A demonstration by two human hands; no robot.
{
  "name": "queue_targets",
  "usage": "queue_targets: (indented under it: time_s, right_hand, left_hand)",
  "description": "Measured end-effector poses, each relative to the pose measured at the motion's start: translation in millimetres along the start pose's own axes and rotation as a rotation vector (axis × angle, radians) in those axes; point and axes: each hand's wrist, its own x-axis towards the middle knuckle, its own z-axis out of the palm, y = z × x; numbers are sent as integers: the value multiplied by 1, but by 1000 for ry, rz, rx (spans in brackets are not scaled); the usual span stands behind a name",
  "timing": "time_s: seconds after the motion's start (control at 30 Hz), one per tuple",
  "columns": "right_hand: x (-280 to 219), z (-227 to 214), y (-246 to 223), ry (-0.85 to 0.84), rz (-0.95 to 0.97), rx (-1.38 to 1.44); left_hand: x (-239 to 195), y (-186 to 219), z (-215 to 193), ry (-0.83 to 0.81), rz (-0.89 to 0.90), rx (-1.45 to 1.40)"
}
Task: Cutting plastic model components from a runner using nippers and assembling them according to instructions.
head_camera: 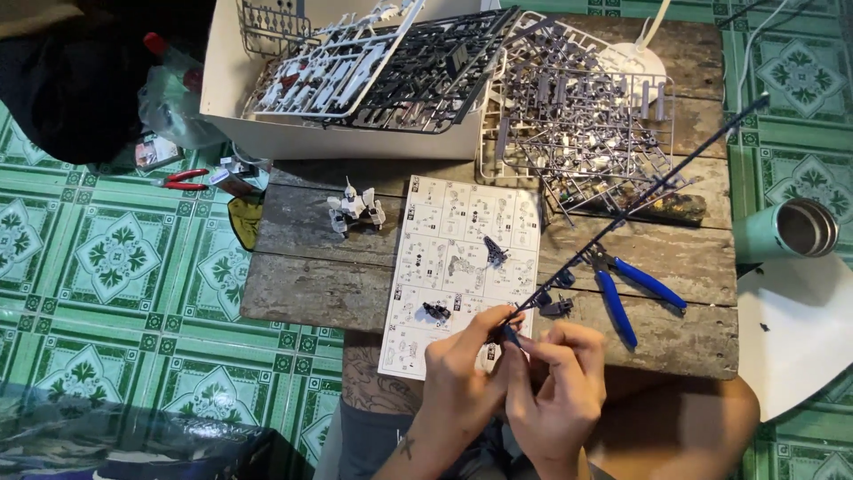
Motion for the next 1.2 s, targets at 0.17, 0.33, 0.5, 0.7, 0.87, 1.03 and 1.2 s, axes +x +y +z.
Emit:
queue_targets:
  time_s: [0.17, 0.33, 0.5, 0.7, 0.87, 1.03, 1.2]
  right_hand:
    - [0, -4, 9, 16, 148, 126]
    - [4, -19, 54, 198, 412, 695]
    - [29, -30, 50, -41, 304, 342]
    - [55, -31, 55, -222, 156, -115]
    - [62, -11, 75, -451, 55, -289]
    - [70, -10, 75, -499, -173, -380]
    - [70, -64, 72, -294, -87, -597]
  left_hand:
    - [7, 8, 3, 15, -2, 22]
    - [17, -4, -10, 65, -184, -100]
    - [22, 18, -32, 98, -327, -288]
    - [20, 6, -40, 122, -312, -435]
    - [10, -22, -31, 78, -478, -713]
    - [12, -21, -36, 69, -530, -715]
    - [13, -16, -41, 44, -603, -853]
